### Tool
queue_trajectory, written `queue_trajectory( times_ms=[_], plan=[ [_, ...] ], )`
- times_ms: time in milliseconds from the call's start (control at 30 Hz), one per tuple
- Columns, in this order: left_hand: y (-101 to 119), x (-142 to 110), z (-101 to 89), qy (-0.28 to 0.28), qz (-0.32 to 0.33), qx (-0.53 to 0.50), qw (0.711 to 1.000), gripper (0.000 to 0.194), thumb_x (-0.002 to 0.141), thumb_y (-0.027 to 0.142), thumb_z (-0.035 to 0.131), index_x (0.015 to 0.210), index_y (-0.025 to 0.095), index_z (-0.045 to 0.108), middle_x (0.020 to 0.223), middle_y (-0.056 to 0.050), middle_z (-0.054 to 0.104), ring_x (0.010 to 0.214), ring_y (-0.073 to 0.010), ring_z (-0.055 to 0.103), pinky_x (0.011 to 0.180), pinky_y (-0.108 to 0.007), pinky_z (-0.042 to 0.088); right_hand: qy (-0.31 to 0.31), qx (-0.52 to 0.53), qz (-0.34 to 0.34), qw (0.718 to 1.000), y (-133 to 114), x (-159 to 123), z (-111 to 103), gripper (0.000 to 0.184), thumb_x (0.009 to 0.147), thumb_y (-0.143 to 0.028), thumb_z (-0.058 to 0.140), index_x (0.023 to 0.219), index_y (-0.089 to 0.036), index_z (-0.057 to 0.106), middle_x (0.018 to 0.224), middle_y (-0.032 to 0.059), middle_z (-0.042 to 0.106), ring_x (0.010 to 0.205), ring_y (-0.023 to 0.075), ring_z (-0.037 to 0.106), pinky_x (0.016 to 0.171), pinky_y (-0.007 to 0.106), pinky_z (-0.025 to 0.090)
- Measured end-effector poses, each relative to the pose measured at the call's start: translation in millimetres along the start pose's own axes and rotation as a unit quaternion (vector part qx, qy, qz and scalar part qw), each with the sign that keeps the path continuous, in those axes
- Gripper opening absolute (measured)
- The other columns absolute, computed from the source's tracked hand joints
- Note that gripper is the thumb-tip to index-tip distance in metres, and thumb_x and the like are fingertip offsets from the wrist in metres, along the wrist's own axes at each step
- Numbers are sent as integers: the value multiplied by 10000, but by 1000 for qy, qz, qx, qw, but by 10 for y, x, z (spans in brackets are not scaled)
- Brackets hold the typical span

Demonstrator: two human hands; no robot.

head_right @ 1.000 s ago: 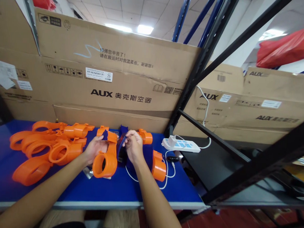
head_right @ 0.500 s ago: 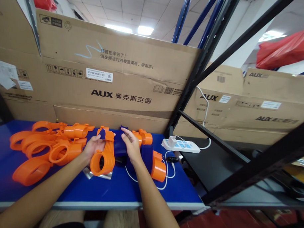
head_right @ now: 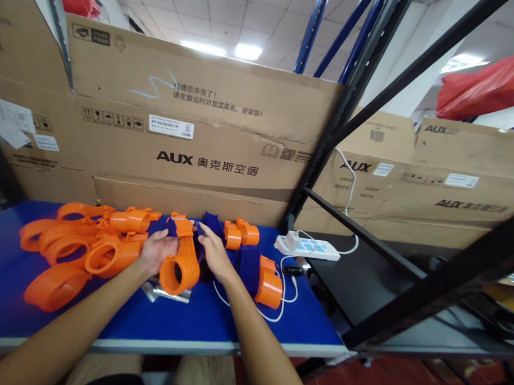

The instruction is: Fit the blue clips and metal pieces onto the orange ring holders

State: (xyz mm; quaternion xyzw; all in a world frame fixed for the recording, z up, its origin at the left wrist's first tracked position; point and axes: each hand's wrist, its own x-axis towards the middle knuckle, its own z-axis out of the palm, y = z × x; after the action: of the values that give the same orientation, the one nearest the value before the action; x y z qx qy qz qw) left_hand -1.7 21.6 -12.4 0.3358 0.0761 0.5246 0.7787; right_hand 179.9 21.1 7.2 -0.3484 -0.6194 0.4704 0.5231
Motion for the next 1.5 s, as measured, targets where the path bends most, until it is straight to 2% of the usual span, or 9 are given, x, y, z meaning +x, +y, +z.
queue_trajectory(
  times_ms=[67, 233, 367, 433, 533, 767, 1267, 1367, 1500],
  plan=[
    [8, 21, 5, 19, 14, 12, 1000, 519, 796, 363, 661, 1263, 136, 645, 1148, -165, 746, 1147, -372, 677, 961, -496, 542, 49, -53, -38, 997, 16, 27, -16, 428, 903, -358, 582, 1313, -281, 678, 1373, 39, 663, 1351, 295, 547, 1154, 512, 411],
    [19, 80, -49, 91, 64, 30, 993, 427, 787, 331, 684, 1185, 176, 659, 1083, -134, 756, 1032, -310, 721, 840, -425, 587, 81, -113, -129, 982, 12, 50, -68, 395, 919, -344, 591, 1293, -257, 682, 1253, 80, 716, 1176, 283, 662, 1050, 498, 511],
    [15, 130, -81, 143, 121, 35, 982, 326, 770, 300, 746, 1065, 188, 662, 1063, -106, 756, 982, -264, 731, 835, -387, 582, 122, -197, -224, 947, -36, 22, -117, 343, 931, -343, 632, 1256, -268, 709, 1330, 97, 663, 1265, 285, 605, 1122, 510, 448],
    [9, 150, -81, 154, 148, 44, 976, 331, 742, 260, 786, 1041, 199, 657, 1066, -85, 755, 977, -251, 730, 831, -371, 575, 129, -223, -251, 933, -64, 6, -136, 315, 939, -334, 635, 1236, -284, 724, 1339, 96, 647, 1270, 282, 598, 1111, 502, 459],
    [-1, 162, -66, 158, 168, 61, 971, 373, 708, 225, 819, 1047, 210, 666, 1078, -67, 751, 972, -246, 726, 783, -339, 568, 98, -228, -273, 929, -96, -11, -151, 295, 943, -313, 639, 1223, -306, 734, 1298, 86, 667, 1223, 270, 626, 1068, 485, 499],
    [-13, 138, -1, 164, 178, 106, 964, 324, 695, 240, 843, 982, 197, 699, 996, -44, 744, 851, -185, 701, 736, -293, 550, 49, -231, -286, 929, -139, -39, -119, 295, 937, -276, 661, 1219, -316, 737, 1307, 75, 686, 1225, 263, 639, 1094, 491, 478],
    [-28, 131, -14, 160, 168, 106, 967, 303, 728, 222, 823, 1008, 195, 710, 981, -40, 746, 885, -196, 705, 727, -276, 535, 17, -224, -264, 938, -138, -42, -99, 270, 956, -304, 636, 1208, -294, 734, 1300, 76, 694, 1235, 256, 634, 1099, 493, 479],
    [-22, 129, -13, 151, 175, 97, 968, 333, 739, 202, 802, 1058, 194, 708, 1042, -54, 749, 921, -211, 710, 763, -298, 543, 16, -225, -252, 941, -120, -34, -104, 316, 952, -338, 642, 1256, -282, 704, 1314, 85, 685, 1263, 271, 614, 1113, 508, 466],
    [2, 133, -19, 131, 189, 81, 970, 477, 726, 176, 778, 1191, 199, 678, 1118, -77, 740, 1020, -249, 706, 922, -393, 543, 25, -221, -222, 949, -62, -16, -127, 499, 927, -393, 671, 1400, -258, 586, 1362, 108, 653, 1261, 282, 613, 1080, 489, 496]
  ],
)
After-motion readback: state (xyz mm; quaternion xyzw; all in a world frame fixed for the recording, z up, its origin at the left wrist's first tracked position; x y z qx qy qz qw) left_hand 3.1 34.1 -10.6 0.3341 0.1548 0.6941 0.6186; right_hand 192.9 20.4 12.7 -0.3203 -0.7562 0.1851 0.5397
